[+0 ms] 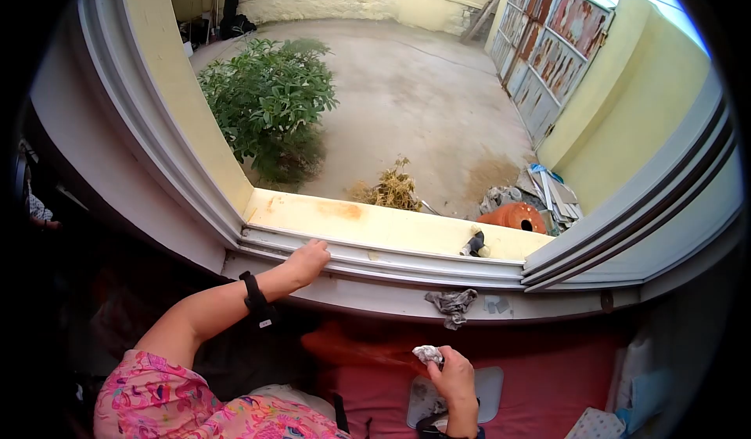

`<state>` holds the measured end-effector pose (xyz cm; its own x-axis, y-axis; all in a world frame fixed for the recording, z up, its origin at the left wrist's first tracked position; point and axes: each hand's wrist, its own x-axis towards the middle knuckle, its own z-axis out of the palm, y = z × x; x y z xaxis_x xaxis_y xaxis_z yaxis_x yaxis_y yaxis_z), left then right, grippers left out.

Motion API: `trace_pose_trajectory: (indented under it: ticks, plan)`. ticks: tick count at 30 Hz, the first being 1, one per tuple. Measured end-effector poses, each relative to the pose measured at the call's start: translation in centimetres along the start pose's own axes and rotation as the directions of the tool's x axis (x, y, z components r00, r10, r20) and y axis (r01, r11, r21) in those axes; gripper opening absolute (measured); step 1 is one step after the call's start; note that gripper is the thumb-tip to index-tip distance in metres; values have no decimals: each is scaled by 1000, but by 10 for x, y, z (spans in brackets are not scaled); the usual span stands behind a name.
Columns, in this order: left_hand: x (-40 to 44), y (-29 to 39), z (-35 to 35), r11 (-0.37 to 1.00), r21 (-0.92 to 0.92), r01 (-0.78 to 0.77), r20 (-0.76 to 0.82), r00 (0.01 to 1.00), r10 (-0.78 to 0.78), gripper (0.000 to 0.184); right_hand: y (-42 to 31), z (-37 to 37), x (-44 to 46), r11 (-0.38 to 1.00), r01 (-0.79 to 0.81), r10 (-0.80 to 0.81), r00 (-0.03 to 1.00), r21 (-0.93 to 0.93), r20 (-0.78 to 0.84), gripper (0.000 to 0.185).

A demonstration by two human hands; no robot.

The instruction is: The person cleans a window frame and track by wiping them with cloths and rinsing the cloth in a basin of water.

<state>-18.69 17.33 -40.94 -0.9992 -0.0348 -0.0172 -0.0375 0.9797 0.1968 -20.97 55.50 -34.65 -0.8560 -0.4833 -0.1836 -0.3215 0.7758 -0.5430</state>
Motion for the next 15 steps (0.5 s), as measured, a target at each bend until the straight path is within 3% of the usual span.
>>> trace_pose_trajectory:
  ticks: [3,5,6,7,9,13,15]
  plan:
    - [-22,-33,-16,995,64,78,41,996,-81,10,1,2,1,1000,-6,6,1000,4,17,23]
    - [-31,-53,-25,974,-223,41,-13,999,-45,8,1,3,4,1000,-21,22,999,-15,23,24]
    - [-39,-60,-26,941,-338,-12,-177,983,-51,8,0,4,6,1000,-15,15,1000,-18,24,24]
    - [-48,-66,-26,940,-340,-6,-180,982,-59,8,-1,6,7,999,-5,4,1000,40,20,25]
    - [-70,-68,-45,870,-492,19,-335,919,-209,13,-3,12,14,995,19,-21,1000,94,22,25]
    - [-122,-73,-60,862,-507,31,-477,823,-310,13,-14,42,29,953,112,-110,994,280,-24,22]
    - [-151,-72,-61,812,-576,92,-450,794,-409,13,-23,62,37,926,135,-134,991,352,-29,21]
